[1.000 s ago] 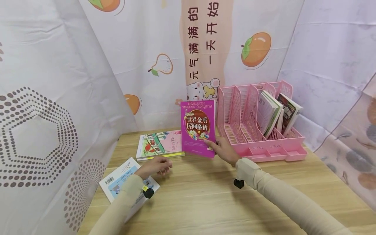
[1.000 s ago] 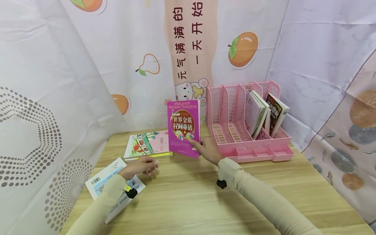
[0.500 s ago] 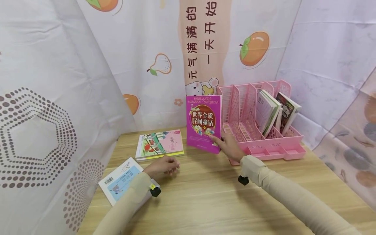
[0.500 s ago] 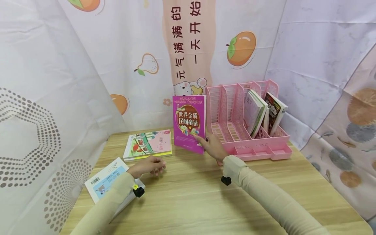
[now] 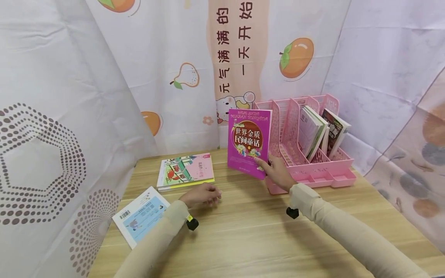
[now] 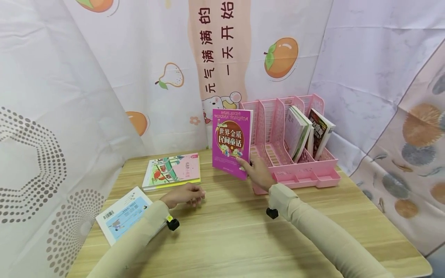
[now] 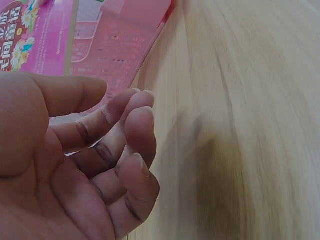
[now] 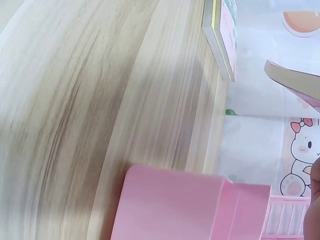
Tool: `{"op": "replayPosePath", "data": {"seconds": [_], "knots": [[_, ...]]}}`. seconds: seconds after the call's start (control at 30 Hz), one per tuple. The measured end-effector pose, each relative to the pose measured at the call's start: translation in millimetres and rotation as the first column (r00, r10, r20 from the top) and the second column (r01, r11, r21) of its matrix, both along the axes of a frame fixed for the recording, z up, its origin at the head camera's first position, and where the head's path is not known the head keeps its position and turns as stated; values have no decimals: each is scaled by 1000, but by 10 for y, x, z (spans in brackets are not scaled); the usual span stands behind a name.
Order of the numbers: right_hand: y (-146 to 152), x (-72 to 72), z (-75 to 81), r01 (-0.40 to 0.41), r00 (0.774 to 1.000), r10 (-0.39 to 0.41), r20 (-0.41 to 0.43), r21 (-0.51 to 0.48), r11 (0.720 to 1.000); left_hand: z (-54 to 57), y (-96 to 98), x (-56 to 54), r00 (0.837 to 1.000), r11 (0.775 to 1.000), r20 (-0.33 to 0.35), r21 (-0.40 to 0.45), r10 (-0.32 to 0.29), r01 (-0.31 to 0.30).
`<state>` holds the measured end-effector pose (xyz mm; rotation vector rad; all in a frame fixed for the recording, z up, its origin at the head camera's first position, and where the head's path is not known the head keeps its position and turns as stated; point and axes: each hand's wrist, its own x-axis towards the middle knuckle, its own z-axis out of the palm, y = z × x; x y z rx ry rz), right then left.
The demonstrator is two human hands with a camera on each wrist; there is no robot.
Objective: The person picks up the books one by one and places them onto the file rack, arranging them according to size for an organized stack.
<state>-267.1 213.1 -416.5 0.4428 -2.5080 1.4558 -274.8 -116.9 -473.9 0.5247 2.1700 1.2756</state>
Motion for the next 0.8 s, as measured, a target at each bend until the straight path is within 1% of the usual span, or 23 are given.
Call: {"op": "replayPosePath", "data": {"seconds": [0.13,0.27,0.37,0.43,0.6,0.8], "knots": [[55,9,12,29,1000,-29,-13,9,1000,0,91,-7,1000,1000,-3,-14,-7,7],[115,26,32,34,999,-34,-5,-27,999,3,188,-32,999,999,-13,-33,-31,31],[152,39,35,50,999,-50,-19,-36,998,1,266,-60,999,998,-17,-31,-48,47],[175,46,26,61,998,-62,-33,-34,998,-2,318,-74,999,999,-21,-29,-47,46],[234,55,11,96,991,-97,-90,-14,995,0,458,-89,999,1000,-29,-4,-30,30],[301,58,42,152,971,-145,-191,25,988,-9,653,-73,1000,999,-30,37,-7,8]]}}
